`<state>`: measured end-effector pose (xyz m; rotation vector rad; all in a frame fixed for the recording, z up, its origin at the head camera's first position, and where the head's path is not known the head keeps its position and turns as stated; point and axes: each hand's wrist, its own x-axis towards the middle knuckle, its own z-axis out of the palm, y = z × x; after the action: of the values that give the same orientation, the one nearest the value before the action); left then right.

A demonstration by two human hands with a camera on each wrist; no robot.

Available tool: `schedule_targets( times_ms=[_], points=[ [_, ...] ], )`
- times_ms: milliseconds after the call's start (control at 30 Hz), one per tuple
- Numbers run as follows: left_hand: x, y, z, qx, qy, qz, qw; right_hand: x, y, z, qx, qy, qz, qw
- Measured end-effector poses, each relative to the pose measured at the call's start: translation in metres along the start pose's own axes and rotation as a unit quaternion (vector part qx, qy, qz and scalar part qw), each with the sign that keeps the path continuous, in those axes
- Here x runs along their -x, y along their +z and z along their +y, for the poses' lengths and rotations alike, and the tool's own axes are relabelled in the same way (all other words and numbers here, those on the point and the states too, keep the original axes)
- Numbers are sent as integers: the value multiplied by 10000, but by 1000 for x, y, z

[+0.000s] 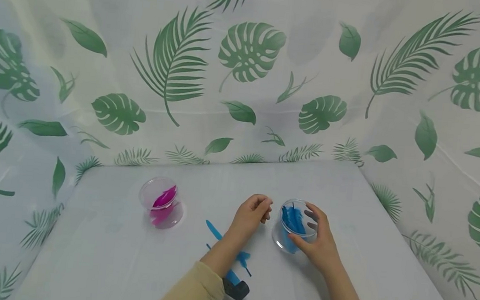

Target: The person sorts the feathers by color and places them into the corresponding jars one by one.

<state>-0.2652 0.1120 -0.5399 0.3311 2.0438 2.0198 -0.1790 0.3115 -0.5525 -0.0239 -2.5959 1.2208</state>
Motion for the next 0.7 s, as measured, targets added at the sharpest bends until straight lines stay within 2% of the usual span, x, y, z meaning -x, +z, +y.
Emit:
schedule_targets(
  times_ms=[100, 267, 400, 500, 600, 700],
  points=[
    [1, -15, -5, -184, 47, -38, 9998, 1, -1, -1, -9, 53, -31, 10000],
    [13, -53, -12, -1162, -25, 106, 9932, 0, -3, -1, -74, -20, -81, 9999],
    [30, -90, -20, -1641, 25, 423, 9855, -1, -3, 0, -42, -33, -84, 10000],
    [48, -115, -28, -1981, 106, 487, 9789, -1, -2, 1, -34, -38, -96, 9999],
    [65, -136, -34, -2519, 125, 256, 9673, -1, -1, 3, -47, -42, -116, 9999],
    [77, -152, -40, -2899, 226, -254, 9565, 0, 1, 4, -53, -30, -110, 9999]
  ],
)
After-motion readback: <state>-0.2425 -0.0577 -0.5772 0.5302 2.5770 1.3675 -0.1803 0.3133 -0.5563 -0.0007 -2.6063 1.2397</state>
